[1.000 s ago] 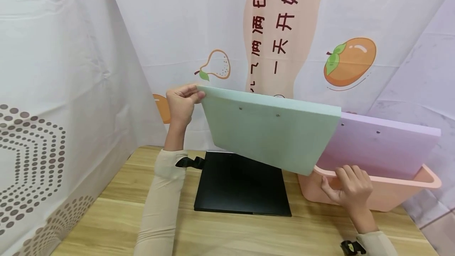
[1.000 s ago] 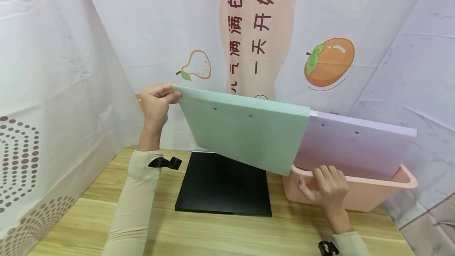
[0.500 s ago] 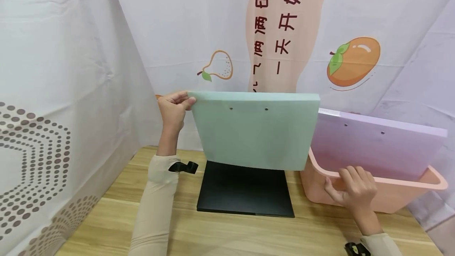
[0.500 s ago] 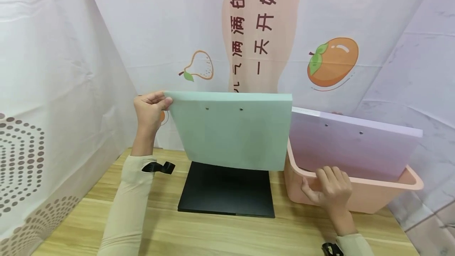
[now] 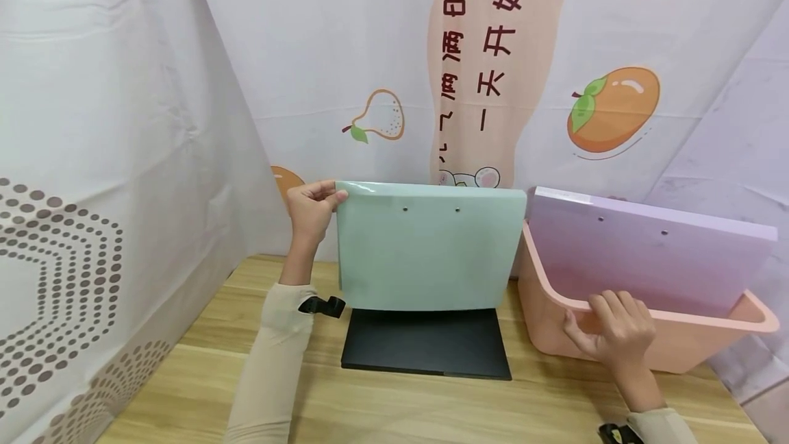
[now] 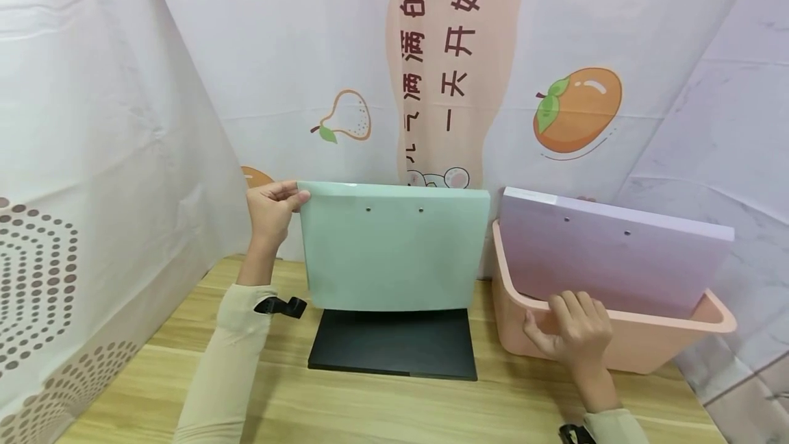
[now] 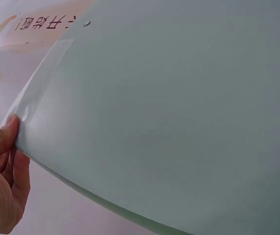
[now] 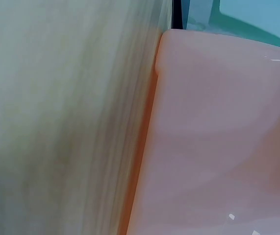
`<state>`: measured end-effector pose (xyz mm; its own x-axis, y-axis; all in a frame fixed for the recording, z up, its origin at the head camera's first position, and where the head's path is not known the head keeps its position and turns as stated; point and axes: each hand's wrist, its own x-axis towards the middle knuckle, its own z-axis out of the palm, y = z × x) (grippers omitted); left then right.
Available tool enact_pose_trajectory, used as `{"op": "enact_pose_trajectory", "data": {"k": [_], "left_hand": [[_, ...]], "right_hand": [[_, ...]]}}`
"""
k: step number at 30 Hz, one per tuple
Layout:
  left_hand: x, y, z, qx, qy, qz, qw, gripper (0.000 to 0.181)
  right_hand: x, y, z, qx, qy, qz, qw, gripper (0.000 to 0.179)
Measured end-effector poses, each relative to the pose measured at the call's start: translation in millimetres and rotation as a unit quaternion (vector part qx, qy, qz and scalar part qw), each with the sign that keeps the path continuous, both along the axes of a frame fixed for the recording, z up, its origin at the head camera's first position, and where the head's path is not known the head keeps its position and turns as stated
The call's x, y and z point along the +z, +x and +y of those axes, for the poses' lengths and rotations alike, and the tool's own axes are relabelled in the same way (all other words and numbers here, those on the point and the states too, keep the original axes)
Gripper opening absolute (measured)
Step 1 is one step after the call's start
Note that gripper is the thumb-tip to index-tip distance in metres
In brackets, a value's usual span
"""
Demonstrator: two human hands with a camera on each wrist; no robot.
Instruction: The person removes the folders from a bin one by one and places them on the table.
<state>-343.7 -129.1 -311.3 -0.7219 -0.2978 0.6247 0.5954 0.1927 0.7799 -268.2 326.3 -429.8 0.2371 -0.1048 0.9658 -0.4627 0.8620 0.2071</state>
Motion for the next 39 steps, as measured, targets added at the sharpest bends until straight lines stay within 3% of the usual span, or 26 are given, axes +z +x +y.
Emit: {"op": "enact_pose_trajectory", "data": {"k": [15,22,30,39], "left_hand": [[-33.9,-13.1,-1.0,-0.059,0.02,-0.099,0.9931,0.015],[-49.9,-17.8,-5.3,-0.096,-0.015,-0.068,0.9929,0.017],[-62.8,-26.3,-18.2,-0.171,-0.03,-0.053,0.9834,0.026],[-69.7,-33.7,-21.6,-0.192,-0.025,-0.057,0.9794,0.031]], "right_hand": [[-1.6,-2.2,1,-0.004,0.0,-0.001,1.0,0.055],[-2.9,-2.3,1,-0.006,0.001,-0.001,1.0,0.056],[-3.0,-2.0,1,-0.009,0.003,-0.001,1.0,0.056],[-2.8,-2.4,1,-0.008,0.002,-0.006,0.9999,0.055]]}}
